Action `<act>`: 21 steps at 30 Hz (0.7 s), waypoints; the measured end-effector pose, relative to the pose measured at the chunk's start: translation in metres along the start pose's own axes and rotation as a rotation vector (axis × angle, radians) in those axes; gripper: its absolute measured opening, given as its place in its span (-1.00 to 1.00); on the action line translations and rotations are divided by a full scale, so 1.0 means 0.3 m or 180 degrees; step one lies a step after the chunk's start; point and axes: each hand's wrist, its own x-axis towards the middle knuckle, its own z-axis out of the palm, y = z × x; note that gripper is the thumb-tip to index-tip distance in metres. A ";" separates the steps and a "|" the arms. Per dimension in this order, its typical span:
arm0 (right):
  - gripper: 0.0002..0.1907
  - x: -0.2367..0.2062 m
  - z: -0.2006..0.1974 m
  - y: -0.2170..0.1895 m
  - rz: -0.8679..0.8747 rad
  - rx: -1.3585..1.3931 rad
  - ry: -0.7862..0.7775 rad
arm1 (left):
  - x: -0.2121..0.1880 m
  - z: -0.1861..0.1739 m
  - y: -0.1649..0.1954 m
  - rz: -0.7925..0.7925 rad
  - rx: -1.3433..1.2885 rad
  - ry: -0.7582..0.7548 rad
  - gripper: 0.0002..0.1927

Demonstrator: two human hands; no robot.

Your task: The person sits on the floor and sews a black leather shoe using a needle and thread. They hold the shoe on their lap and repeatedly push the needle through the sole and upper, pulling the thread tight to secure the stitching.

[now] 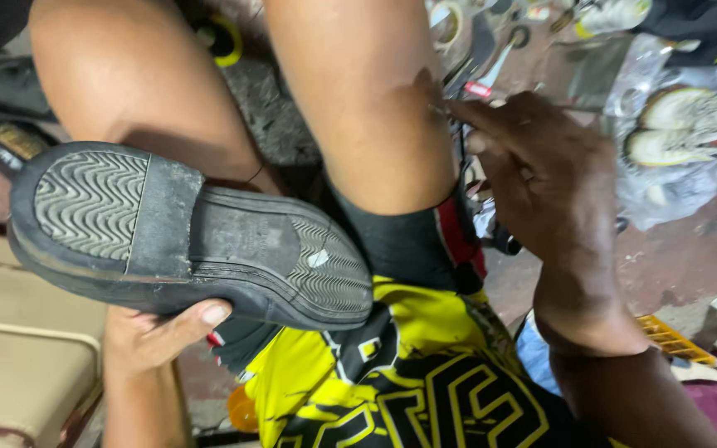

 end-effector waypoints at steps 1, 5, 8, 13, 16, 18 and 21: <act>-0.73 -0.018 0.002 -0.013 0.0048 -0.0059 -0.0079 | -0.005 -0.002 -0.006 0.0150 -0.0083 -0.0025 -0.39; -0.71 -0.024 0.070 -0.118 -0.0406 0.1389 -0.0844 | -0.019 -0.004 -0.015 0.0258 -0.0190 -0.0021 -0.27; -0.62 -0.005 0.138 -0.209 -0.0187 0.2088 -0.1536 | -0.023 -0.013 -0.013 0.0179 -0.0317 -0.0043 -0.29; -0.56 -0.005 0.178 -0.240 -0.0367 0.1754 -0.1572 | -0.019 -0.027 -0.003 0.0168 -0.0212 -0.0212 -0.33; -0.55 -0.018 0.176 -0.232 -0.0521 0.1616 -0.1405 | -0.012 -0.027 0.000 0.0192 -0.0334 -0.0253 -0.34; -0.54 -0.018 0.171 -0.230 -0.0503 0.1583 -0.1420 | -0.006 -0.025 0.000 0.0214 -0.0112 -0.0289 -0.35; -0.52 -0.011 0.160 -0.234 -0.0577 0.1367 -0.1465 | 0.006 -0.020 0.002 0.0230 0.0150 -0.0240 -0.36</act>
